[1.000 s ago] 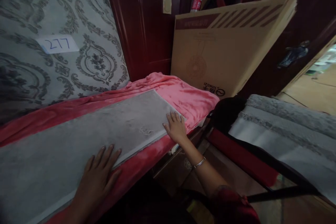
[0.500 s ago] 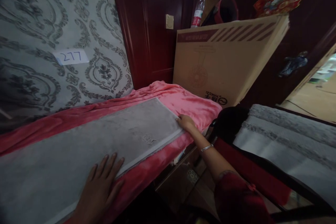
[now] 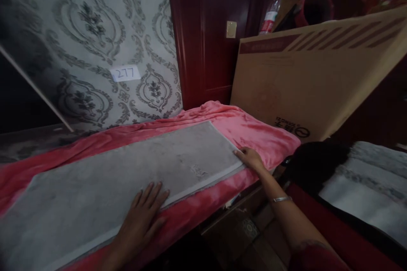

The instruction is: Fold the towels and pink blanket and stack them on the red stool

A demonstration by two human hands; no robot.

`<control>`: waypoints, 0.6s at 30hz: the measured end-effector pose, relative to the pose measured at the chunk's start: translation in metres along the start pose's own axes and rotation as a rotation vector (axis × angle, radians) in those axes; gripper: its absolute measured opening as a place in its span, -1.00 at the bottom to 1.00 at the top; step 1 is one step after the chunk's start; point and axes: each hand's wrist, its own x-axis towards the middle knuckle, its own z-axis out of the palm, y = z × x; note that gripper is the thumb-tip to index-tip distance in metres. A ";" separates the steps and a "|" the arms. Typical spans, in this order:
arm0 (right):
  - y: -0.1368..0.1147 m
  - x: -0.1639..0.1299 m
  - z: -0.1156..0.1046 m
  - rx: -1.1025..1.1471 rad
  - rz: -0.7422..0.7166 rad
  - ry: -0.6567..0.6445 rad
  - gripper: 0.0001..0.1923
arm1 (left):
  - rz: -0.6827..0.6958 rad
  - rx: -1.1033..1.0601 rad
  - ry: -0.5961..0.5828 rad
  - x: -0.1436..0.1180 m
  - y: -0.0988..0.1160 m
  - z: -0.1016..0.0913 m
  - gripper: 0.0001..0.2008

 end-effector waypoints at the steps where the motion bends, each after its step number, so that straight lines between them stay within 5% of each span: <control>1: 0.003 0.001 0.001 0.050 0.004 -0.007 -0.72 | 0.020 -0.050 -0.036 -0.001 -0.003 -0.009 -0.46; 5: 0.011 0.003 0.001 0.282 0.035 -0.034 -0.75 | 0.120 -0.297 -0.103 0.014 -0.025 -0.049 -0.59; 10: 0.003 -0.002 -0.001 0.475 0.123 0.013 -0.71 | 0.088 -0.364 -0.054 0.091 -0.043 -0.076 -0.54; 14: -0.009 -0.012 0.007 0.749 0.099 0.098 -0.62 | -0.105 -0.212 0.028 0.152 -0.041 -0.053 -0.40; 18: -0.009 -0.020 0.027 0.972 0.130 0.208 -0.58 | -0.106 -0.107 0.029 0.166 -0.036 -0.004 -0.41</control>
